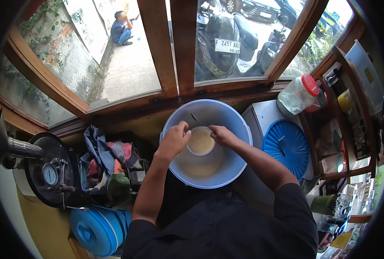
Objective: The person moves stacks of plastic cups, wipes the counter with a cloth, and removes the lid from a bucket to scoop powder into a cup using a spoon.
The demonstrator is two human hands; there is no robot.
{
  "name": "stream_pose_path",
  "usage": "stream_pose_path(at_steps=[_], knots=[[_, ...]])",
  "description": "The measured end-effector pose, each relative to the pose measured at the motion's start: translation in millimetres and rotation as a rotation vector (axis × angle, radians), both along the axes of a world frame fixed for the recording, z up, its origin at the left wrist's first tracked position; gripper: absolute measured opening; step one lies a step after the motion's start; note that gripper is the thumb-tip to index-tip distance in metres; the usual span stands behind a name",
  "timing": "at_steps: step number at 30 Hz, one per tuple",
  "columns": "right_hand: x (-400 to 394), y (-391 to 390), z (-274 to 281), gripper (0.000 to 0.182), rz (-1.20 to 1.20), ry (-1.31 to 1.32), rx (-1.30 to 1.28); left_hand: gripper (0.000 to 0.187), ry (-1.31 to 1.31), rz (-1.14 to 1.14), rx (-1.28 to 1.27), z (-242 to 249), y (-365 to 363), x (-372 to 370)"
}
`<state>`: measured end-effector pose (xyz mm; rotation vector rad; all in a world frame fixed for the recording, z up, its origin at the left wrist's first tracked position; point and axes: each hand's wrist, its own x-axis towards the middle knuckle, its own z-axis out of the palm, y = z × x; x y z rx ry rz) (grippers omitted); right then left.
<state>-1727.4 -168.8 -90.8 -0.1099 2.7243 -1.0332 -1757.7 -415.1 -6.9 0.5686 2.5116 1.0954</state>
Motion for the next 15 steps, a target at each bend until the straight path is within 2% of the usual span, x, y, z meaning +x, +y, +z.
stream_pose_path(at_steps=[3,7,8,10,11,13,14,15], knots=[[-21.3,0.0,-46.0,0.036,0.146,-0.1,0.089,0.028,-0.083,-0.274,-0.548,-41.5,8.2,-12.0],[-32.9,3.2,-100.2,0.044,0.168,-0.2,0.099,0.031,0.09,-0.243,-0.19,-39.2,13.5,-22.4],[-38.9,7.6,-111.6,0.046,0.098,-0.251,0.061,0.031,0.225,-0.205,-0.116,-35.1,10.7,-26.5],[-40.9,6.5,-86.6,0.044,0.101,-0.351,0.061,0.031,0.491,-0.136,0.041,-21.9,5.0,-34.3],[-41.9,7.4,-75.9,0.043,0.105,-0.397,0.069,0.032,0.597,-0.009,0.001,-13.8,1.9,-33.1],[-43.9,20.9,-98.9,0.041,0.238,-0.186,0.17,0.033,0.806,0.256,-0.082,-2.5,-5.1,-31.0],[-44.7,26.4,-112.1,0.04,0.308,-0.079,0.217,0.035,0.802,0.315,-0.066,-7.8,-9.4,-33.3],[-45.5,24.2,-94.5,0.038,0.265,-0.191,0.313,0.037,0.797,0.374,-0.054,-15.9,-14.9,-36.2]])
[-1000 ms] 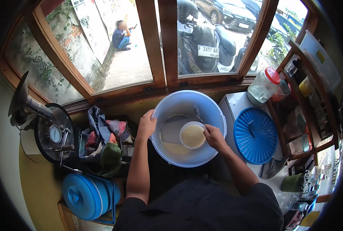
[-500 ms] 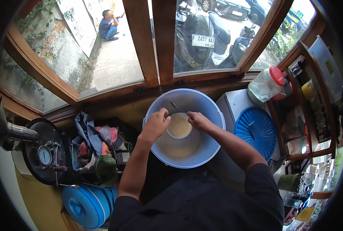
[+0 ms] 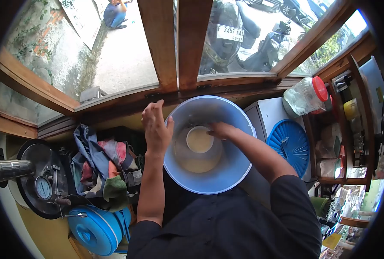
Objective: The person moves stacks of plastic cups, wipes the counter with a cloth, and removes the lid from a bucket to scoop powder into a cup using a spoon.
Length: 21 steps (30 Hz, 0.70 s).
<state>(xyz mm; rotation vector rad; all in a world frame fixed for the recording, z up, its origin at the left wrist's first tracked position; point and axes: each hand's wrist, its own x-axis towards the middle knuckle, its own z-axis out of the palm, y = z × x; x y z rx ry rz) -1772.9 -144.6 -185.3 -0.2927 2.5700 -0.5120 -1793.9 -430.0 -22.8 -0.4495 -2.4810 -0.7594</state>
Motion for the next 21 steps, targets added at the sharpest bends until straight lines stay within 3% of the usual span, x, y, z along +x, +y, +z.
stream_pose_path(at_steps=[1,4,7,10,13,21], knots=[[-1.4,-6.2,44.7,0.035,-0.051,-0.088,0.113,0.039,0.003,0.047,0.032,-8.6,-4.5,-3.4],[7.1,-4.0,126.0,0.028,-0.036,-0.159,0.351,0.043,-0.524,-0.081,0.475,-39.0,-12.5,-8.2],[20.9,-11.8,172.7,0.027,0.108,-0.439,0.595,0.035,-0.456,-0.167,0.305,-26.8,-10.3,-7.8],[38.8,-17.0,123.3,0.03,0.315,-0.449,0.757,0.026,-0.572,-0.161,0.364,-25.9,-11.9,-10.9],[59.2,-18.7,6.1,0.031,0.367,-0.377,0.815,0.022,-0.501,-0.138,0.354,-27.3,-10.8,-8.6],[72.2,-35.6,-61.6,0.027,0.416,-0.524,0.633,0.022,-0.42,-0.151,0.339,-29.1,-10.6,-9.9]])
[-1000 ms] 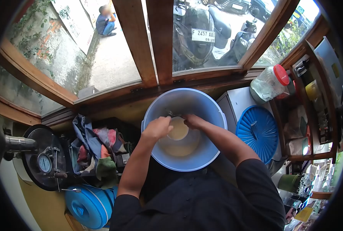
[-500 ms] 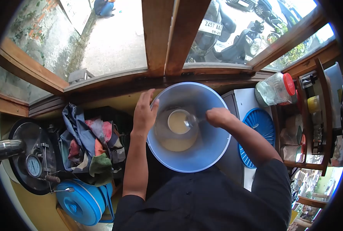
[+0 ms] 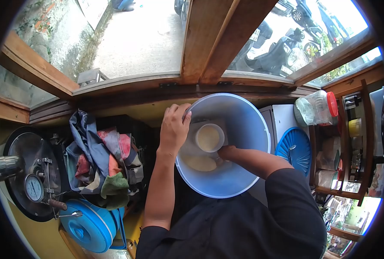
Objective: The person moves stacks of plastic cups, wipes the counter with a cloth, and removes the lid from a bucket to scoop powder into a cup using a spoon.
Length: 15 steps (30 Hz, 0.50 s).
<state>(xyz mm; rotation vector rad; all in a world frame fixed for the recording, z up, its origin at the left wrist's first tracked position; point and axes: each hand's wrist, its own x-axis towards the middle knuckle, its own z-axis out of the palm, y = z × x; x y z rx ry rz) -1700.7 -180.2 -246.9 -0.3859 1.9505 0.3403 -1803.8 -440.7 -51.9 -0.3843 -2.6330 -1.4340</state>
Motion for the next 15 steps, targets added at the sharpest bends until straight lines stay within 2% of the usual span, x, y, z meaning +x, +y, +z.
stream_pose_path(at_steps=[2,8,11,14,15], knots=[[3.9,-4.3,-37.3,0.024,0.096,-0.137,-0.047,0.022,0.009,0.009,0.006,-0.9,-0.8,0.2],[13.6,-14.3,-37.8,0.016,-0.522,-0.203,-0.545,0.022,-0.02,0.009,-0.008,-0.8,-1.5,-0.4],[16.2,-2.5,-38.4,0.017,-0.479,-0.219,-0.686,0.023,-0.004,0.015,-0.006,0.6,-1.2,0.9],[3.5,5.5,6.2,0.02,-0.444,-0.266,-0.641,0.021,0.031,0.019,-0.018,-2.7,-0.7,0.9],[-1.4,8.0,31.5,0.02,-0.5,-0.282,-0.668,0.021,0.04,0.019,-0.018,-3.9,-0.4,0.6]])
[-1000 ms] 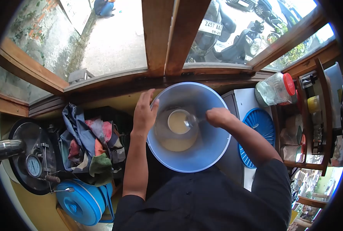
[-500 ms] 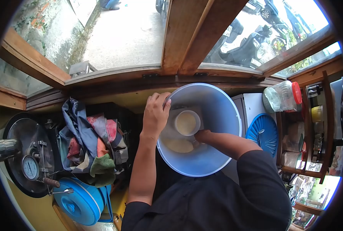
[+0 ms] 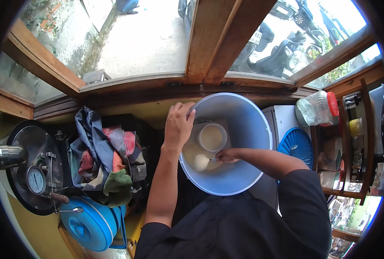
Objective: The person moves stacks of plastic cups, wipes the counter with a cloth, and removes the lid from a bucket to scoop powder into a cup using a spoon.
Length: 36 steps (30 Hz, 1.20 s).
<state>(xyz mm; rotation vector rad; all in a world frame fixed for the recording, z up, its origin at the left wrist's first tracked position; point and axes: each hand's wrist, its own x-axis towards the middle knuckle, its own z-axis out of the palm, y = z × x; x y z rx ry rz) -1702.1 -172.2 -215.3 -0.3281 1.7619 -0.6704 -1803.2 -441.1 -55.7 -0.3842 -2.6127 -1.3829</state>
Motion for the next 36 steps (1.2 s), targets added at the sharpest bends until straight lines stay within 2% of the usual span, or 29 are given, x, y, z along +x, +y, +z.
stream_pose_path(at_steps=[2,5,8,9,12,15,18,19,22,25,27,30,33,36], knots=[[-7.7,6.1,47.7,0.022,-0.103,-0.052,-0.051,0.021,0.019,0.0,0.003,-1.9,-0.5,1.1],[-16.5,29.4,71.7,0.023,-0.222,-0.098,-0.07,0.022,-0.018,-0.021,0.009,2.4,-2.2,2.4],[-43.6,33.0,114.8,0.03,-0.307,-0.372,0.176,0.022,-0.008,-0.025,0.023,-5.9,-2.0,0.8],[-46.5,32.9,116.3,0.025,-0.376,-0.377,0.191,0.023,-0.001,-0.026,0.023,-4.5,-0.6,1.0],[-59.2,29.2,127.5,0.021,-0.372,-0.463,0.253,0.024,-0.007,-0.02,0.021,-2.1,-2.6,4.6],[-51.8,20.5,132.3,0.019,-0.102,-0.657,0.331,0.024,-0.018,-0.023,0.023,0.2,-2.5,3.6],[-40.9,29.8,62.5,0.018,0.181,-0.556,0.569,0.024,-0.028,-0.017,0.02,-0.1,-1.7,3.5],[-28.8,21.5,48.8,0.021,0.405,-0.154,0.648,0.024,-0.031,-0.016,0.024,-1.1,-1.6,3.3],[-3.4,3.8,20.7,0.03,0.599,0.328,0.686,0.023,-0.029,-0.021,0.03,-2.3,-2.5,3.9],[15.2,-6.1,-79.5,0.031,0.623,0.246,0.53,0.023,-0.018,-0.011,0.034,-1.7,-1.0,1.0],[16.3,-42.9,-95.2,0.025,1.2,0.244,0.335,0.022,-0.027,-0.008,0.031,-3.0,-1.7,3.8],[19.1,-66.5,-137.2,0.016,1.246,0.424,0.154,0.022,-0.028,-0.013,0.034,-0.8,-0.6,0.7],[20.4,-78.6,-142.7,0.016,0.739,0.516,0.242,0.022,-0.034,-0.019,0.031,-0.5,-0.7,0.2],[34.3,-76.1,-135.7,0.017,-0.302,0.495,0.107,0.023,-0.034,-0.012,0.03,0.6,-0.2,-0.2]])
